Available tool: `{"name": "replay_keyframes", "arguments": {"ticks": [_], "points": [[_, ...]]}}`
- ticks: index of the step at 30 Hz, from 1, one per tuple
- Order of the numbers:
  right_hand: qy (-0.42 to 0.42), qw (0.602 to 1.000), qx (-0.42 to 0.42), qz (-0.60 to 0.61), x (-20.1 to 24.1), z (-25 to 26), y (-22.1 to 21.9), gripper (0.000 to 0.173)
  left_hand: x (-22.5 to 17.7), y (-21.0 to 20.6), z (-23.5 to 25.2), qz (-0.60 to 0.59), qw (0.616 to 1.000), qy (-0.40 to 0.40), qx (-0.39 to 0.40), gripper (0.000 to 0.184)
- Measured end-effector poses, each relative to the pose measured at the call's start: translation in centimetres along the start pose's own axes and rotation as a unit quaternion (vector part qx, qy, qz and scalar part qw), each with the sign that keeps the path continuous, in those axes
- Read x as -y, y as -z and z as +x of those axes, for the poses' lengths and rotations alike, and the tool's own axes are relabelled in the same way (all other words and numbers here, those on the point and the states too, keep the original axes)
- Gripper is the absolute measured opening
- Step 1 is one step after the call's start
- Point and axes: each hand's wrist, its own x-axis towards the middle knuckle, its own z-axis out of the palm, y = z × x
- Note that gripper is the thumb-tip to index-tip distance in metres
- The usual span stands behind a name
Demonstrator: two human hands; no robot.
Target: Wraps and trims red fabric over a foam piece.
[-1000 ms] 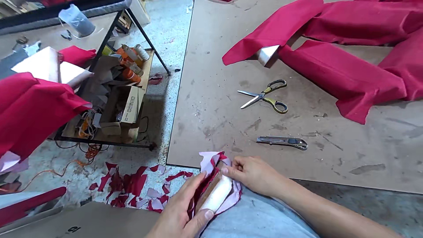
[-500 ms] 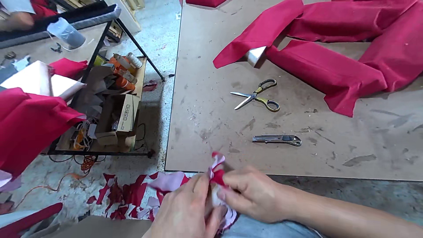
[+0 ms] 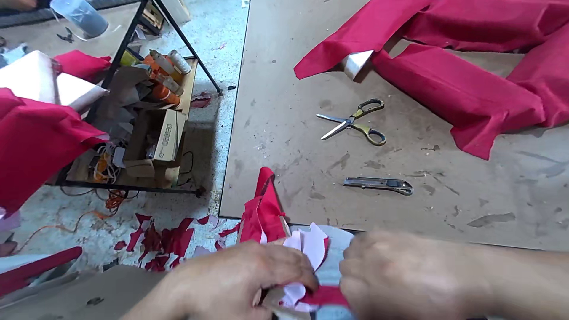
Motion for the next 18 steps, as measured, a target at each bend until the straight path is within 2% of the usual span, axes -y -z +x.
{"name": "replay_keyframes", "arguments": {"ticks": [3, 5, 7, 9, 11, 13, 16, 18], "points": [[0.021, 0.997, -0.03, -0.07, -3.0, 0.7, 0.1, 0.031, 0.4, 1.5, 0.0, 0.0, 1.0, 0.014, 0.002, 0.041], [0.012, 0.994, -0.081, -0.074, -4.6, 0.7, -1.1, 0.03, 0.7, 2.1, 0.0, 0.01, 1.0, 0.026, -0.001, 0.042], [-0.005, 0.988, -0.154, -0.024, -5.2, 1.2, -2.2, 0.025, 0.6, 2.5, -0.6, 0.046, 0.998, 0.036, -0.034, 0.038], [-0.035, 0.963, -0.244, 0.109, -4.9, 2.5, -3.7, 0.021, -0.5, 2.1, -1.4, 0.168, 0.978, 0.075, -0.103, 0.031], [-0.099, 0.915, -0.315, 0.232, -4.7, 3.9, -4.7, 0.024, -2.1, 1.3, -1.7, 0.344, 0.906, 0.156, -0.19, 0.025], [-0.148, 0.87, -0.345, 0.319, -4.8, 4.9, -5.4, 0.022, -2.8, 0.1, -1.5, 0.441, 0.827, 0.227, -0.264, 0.021], [-0.186, 0.829, -0.349, 0.395, -5.2, 6.5, -5.8, 0.017, -2.1, -2.2, -1.1, 0.437, 0.761, 0.278, -0.391, 0.029], [-0.2, 0.804, -0.356, 0.433, -5.5, 7.9, -6.2, 0.016, -0.4, -3.7, -0.5, 0.409, 0.73, 0.267, -0.478, 0.038]]}}
